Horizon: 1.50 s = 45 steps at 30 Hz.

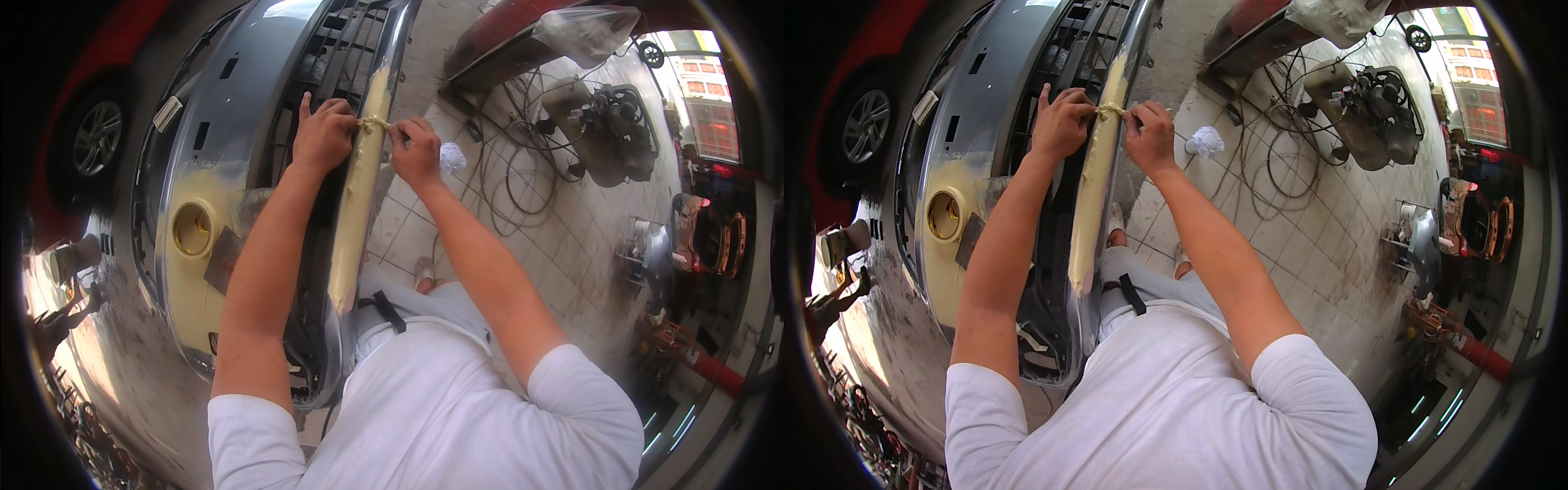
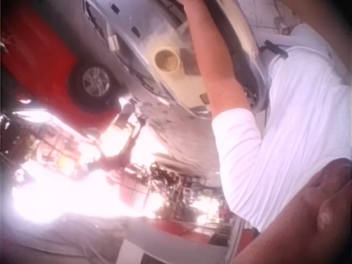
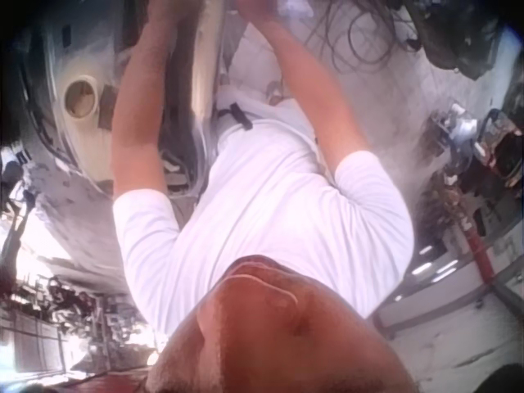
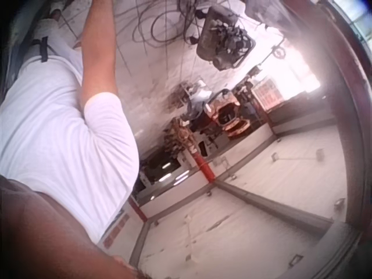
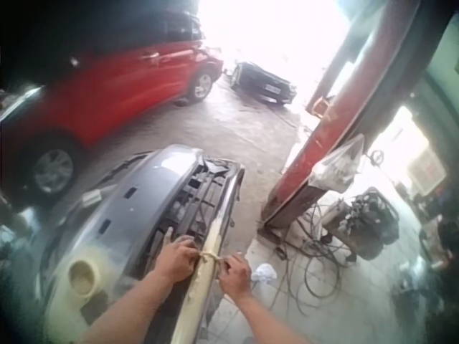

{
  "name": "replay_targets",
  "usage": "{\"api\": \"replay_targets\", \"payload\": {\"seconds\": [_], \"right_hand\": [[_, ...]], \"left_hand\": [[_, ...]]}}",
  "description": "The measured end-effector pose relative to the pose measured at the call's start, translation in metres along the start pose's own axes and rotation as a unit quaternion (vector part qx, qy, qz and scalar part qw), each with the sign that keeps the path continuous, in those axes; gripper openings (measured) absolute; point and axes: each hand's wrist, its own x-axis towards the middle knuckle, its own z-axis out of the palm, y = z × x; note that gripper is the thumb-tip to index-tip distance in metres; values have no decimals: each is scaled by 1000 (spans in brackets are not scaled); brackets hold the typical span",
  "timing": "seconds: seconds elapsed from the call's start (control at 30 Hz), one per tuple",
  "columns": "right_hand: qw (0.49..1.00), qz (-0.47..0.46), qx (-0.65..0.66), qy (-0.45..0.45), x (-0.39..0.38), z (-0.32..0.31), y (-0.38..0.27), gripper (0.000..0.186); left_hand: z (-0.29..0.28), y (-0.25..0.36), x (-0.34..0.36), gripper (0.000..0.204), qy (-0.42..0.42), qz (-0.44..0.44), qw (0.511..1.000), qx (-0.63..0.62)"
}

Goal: The person mixes body filler on a metal plate, then applies it to a detached car bumper using a spreader. They smooth the filler along the bumper's edge and scrape off excess material.

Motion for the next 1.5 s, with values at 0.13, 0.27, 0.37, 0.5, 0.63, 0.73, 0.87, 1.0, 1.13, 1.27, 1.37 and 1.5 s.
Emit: {"api": "replay_targets", "payload": {"seconds": [0.13,0.27,0.37,0.5,0.63,0.73,0.87,1.0,1.13,1.27,1.37,1.5], "right_hand": [[1000,0,5,-5,-5,0,2,10],[1000,-4,1,-9,-11,-2,-2,10],[1000,-8,-3,-13,-15,-3,-4,9],[1000,-15,5,-6,-20,-4,-6,9],[1000,-23,10,-4,-25,-6,-10,8],[1000,-14,4,-11,-31,-8,-14,8],[1000,-14,6,-13,-37,-10,-17,8],[1000,-17,6,-14,-42,-12,-23,8],[1000,-20,9,-18,-48,-13,-24,8],[999,-26,4,-20,-52,-16,-26,8],[999,-31,9,-23,-56,-18,-30,8],[999,-40,10,-27,-62,-21,-34,8]], "left_hand": [[0,2,-2,15,-17,3,999,34],[-2,6,-8,14,-14,11,999,38],[1,8,-14,14,-9,19,998,67],[3,10,-21,15,15,35,998,52],[2,11,-29,15,25,33,998,51],[5,11,-35,15,31,33,998,53],[1,13,-42,16,32,36,997,55],[1,13,-47,16,37,38,997,47],[1,13,-53,16,45,44,997,47],[0,14,-59,16,52,51,996,42],[-2,15,-65,16,47,50,997,40],[-2,15,-73,15,58,56,996,35]]}}
